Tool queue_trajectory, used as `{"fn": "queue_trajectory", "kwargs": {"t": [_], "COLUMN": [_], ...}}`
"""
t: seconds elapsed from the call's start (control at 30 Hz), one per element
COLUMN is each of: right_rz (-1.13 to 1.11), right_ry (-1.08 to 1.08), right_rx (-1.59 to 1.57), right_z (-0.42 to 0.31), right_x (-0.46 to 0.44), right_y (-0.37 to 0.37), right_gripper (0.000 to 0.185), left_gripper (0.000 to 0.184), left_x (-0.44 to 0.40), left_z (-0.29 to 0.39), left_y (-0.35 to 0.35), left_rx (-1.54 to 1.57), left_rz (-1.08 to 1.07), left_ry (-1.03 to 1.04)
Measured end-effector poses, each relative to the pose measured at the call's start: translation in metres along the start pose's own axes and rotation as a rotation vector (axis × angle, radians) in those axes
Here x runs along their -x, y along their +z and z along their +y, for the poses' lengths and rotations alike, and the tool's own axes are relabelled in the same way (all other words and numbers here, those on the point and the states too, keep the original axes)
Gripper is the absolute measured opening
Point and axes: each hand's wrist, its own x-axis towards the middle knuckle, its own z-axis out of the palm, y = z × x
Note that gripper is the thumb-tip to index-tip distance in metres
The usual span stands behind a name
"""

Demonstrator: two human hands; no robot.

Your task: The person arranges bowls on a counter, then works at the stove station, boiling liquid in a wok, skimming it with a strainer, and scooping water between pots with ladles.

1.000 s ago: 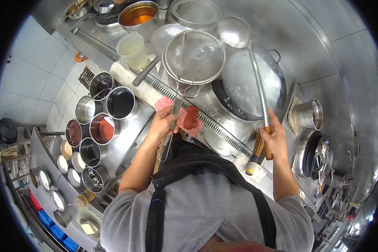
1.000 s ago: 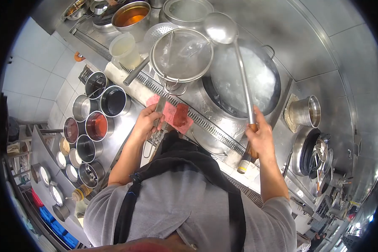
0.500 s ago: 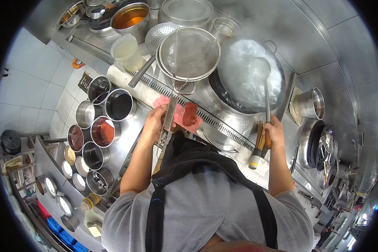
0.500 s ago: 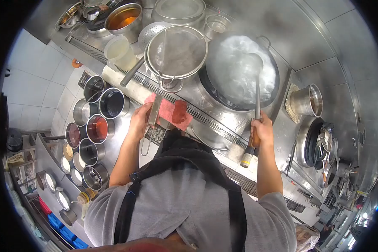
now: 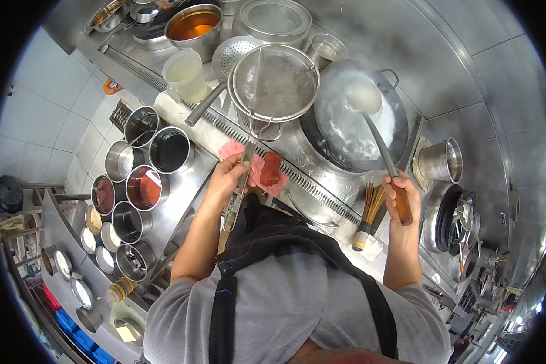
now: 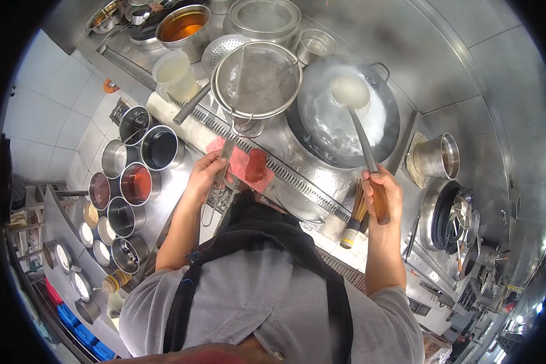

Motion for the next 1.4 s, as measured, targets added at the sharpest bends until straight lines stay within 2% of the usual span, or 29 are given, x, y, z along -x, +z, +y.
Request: {"fn": "queue_trajectory", "kwargs": {"t": [0.13, 0.2, 0.37, 0.57, 0.6, 0.7, 0.73, 0.8, 0.87, 1.0, 1.07, 1.1, 1.2, 1.23, 1.3, 1.33, 1.4], "right_rz": [-0.076, -0.187, -0.243, -0.212, -0.212, -0.235, -0.234, -0.206, -0.155, 0.005, 0.162, 0.237, 0.326, 0.328, 0.324, 0.324, 0.181], "right_ry": [0.023, 0.029, 0.036, 0.063, 0.063, 0.020, 0.020, -0.177, -0.178, -0.322, -0.507, -0.384, -0.454, -0.454, -0.235, -0.232, -0.064], "right_rx": [0.039, 0.018, 0.058, 0.407, 0.405, 0.740, 0.736, 1.003, 1.052, 1.267, 1.546, 1.569, 1.734, 1.736, 1.623, 1.622, 0.992], "right_z": [-0.019, -0.025, -0.028, -0.006, -0.001, 0.014, 0.019, 0.028, 0.029, 0.026, 0.028, 0.025, 0.039, 0.040, 0.044, 0.048, 0.056], "right_x": [0.012, 0.015, 0.022, 0.020, 0.017, 0.008, 0.003, -0.004, -0.005, -0.021, -0.029, -0.028, -0.045, -0.042, -0.040, -0.042, -0.045], "right_y": [0.026, 0.036, 0.066, 0.088, 0.085, 0.070, 0.061, 0.043, 0.033, -0.008, -0.019, -0.024, -0.075, -0.079, -0.084, -0.088, -0.097], "right_gripper": [0.044, 0.046, 0.056, 0.065, 0.065, 0.071, 0.071, 0.070, 0.069, 0.069, 0.067, 0.063, 0.064, 0.064, 0.061, 0.061, 0.049], "left_gripper": [0.032, 0.032, 0.032, 0.033, 0.033, 0.035, 0.035, 0.037, 0.038, 0.041, 0.040, 0.039, 0.037, 0.037, 0.039, 0.039, 0.045], "left_x": [0.002, -0.001, -0.003, 0.000, 0.000, 0.002, 0.001, -0.002, 0.001, 0.007, 0.006, 0.005, 0.004, 0.004, 0.005, 0.005, 0.001], "left_z": [0.000, -0.003, -0.007, -0.004, -0.004, 0.001, 0.002, 0.002, 0.007, 0.014, 0.012, 0.010, 0.007, 0.006, 0.006, 0.005, 0.003], "left_y": [0.001, -0.001, -0.004, -0.002, -0.002, -0.003, -0.006, -0.016, -0.019, -0.017, -0.018, -0.019, -0.022, -0.021, -0.022, -0.023, -0.025], "left_rx": [0.023, 0.001, 0.014, -0.001, -0.020, -0.044, -0.048, -0.005, 0.003, -0.057, -0.039, -0.016, 0.023, 0.024, 0.071, 0.069, 0.090], "left_rz": [0.018, 0.017, 0.001, 0.005, 0.012, 0.049, 0.048, 0.026, 0.017, 0.003, 0.005, 0.009, 0.004, 0.001, 0.030, 0.030, 0.069], "left_ry": [0.010, 0.010, 0.021, 0.045, 0.058, 0.069, 0.068, 0.071, 0.059, 0.065, 0.053, 0.042, 0.046, 0.046, 0.024, 0.021, -0.028]}}
